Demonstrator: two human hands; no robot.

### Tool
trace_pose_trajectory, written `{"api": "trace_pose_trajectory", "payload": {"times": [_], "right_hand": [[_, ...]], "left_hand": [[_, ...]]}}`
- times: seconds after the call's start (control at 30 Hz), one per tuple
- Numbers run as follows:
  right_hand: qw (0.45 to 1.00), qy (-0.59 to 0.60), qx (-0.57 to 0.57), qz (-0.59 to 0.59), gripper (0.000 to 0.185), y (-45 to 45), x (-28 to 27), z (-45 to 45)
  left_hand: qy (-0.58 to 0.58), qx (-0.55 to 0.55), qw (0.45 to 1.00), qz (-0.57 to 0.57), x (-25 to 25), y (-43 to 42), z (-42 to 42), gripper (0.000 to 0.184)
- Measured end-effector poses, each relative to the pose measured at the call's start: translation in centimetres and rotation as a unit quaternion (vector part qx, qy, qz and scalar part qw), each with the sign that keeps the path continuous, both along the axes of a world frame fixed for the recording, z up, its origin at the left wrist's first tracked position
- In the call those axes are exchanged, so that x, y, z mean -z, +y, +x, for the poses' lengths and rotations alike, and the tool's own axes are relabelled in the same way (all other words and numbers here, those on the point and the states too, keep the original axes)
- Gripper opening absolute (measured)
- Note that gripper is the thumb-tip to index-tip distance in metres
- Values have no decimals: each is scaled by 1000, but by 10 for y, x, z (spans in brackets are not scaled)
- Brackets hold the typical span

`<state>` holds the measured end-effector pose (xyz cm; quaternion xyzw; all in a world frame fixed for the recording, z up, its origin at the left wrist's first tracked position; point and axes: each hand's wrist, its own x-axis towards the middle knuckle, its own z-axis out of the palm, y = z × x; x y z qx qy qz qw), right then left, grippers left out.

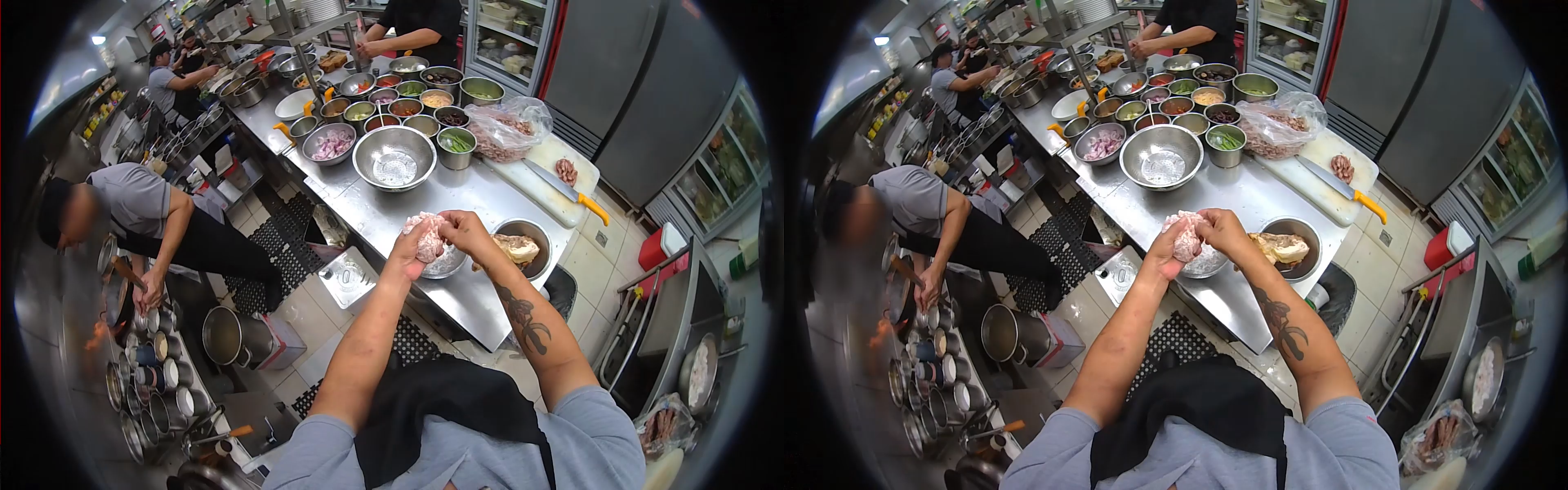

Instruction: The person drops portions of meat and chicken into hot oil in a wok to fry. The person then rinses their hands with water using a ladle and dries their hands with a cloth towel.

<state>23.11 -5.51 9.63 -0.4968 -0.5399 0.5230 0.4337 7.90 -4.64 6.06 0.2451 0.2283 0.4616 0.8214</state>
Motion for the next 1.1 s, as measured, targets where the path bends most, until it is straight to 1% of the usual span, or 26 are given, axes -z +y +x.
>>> {"api": "trace_pose_trajectory", "payload": {"times": [0.07, 0.1, 0.17, 0.2, 0.27, 0.3, 0.37, 0.43, 0.5, 0.53, 0.6, 0.63, 0.7, 0.8, 0.83, 0.9, 0.93, 1.03, 1.07, 1.1], "right_hand": [[989, -94, -18, 113, 18, 2, 15, 2], [989, -92, -24, 115, 18, 1, 12, 3], [1000, 2, -17, 17, 17, 1, 5, 6], [1000, 2, -24, 17, 17, 3, 6, 7], [994, 104, -12, -40, 15, 9, 6, 8], [994, 104, -19, -40, 15, 10, 5, 8], [989, 144, -3, -44, 14, 12, 3, 7], [991, 126, -8, -34, 15, 11, 0, 7], [997, 69, -17, 4, 15, 9, -1, 9], [997, 70, -16, 5, 15, 8, -1, 11], [990, 136, -29, -24, 15, 10, -2, 16], [990, 136, -29, -24, 15, 10, -2, 16], [980, 183, -12, -82, 16, 11, -2, 16], [976, 197, -4, -96, 15, 7, -6, 14], [976, 196, -5, -96, 15, 7, -6, 12], [991, 110, -54, -53, 14, 5, -6, 9], [994, 86, -58, -29, 13, 5, -4, 7], [992, 100, -66, -47, 12, 11, -10, 12], [986, 139, -53, -69, 10, 12, -12, 12], [986, 138, -57, -69, 10, 11, -14, 11]], "left_hand": [[20, 5, 1000, -16, 6, -2, 0, 28], [20, -1, 1000, -15, 5, -4, 1, 28], [-12, -21, 1000, 4, 2, -10, 1, 26], [-11, -28, 1000, 5, -1, -13, 2, 26], [-40, -33, 998, 31, -8, -16, 5, 27], [-40, -40, 998, 32, -11, -17, 7, 27], [-27, -67, 997, 32, -17, -18, 10, 26], [-15, -88, 996, 31, -14, -18, 12, 26], [8, -109, 994, 21, -12, -18, 14, 26], [9, -107, 994, 21, -12, -19, 15, 26], [-10, -78, 995, 63, -15, -21, 14, 29], [-10, -78, 995, 63, -17, -22, 16, 29], [-34, -99, 994, 28, -20, -25, 18, 26], [-14, -97, 995, 32, -17, -28, 14, 26], [-14, -99, 994, 33, -16, -29, 15, 26], [9, -121, 992, 20, -14, -31, 15, 26], [9, -124, 992, 20, -14, -32, 14, 26], [-18, -128, 991, 21, -18, -35, 14, 26], [-21, -135, 990, 19, -19, -35, 14, 26], [-24, -142, 989, 18, -21, -35, 14, 26]]}}
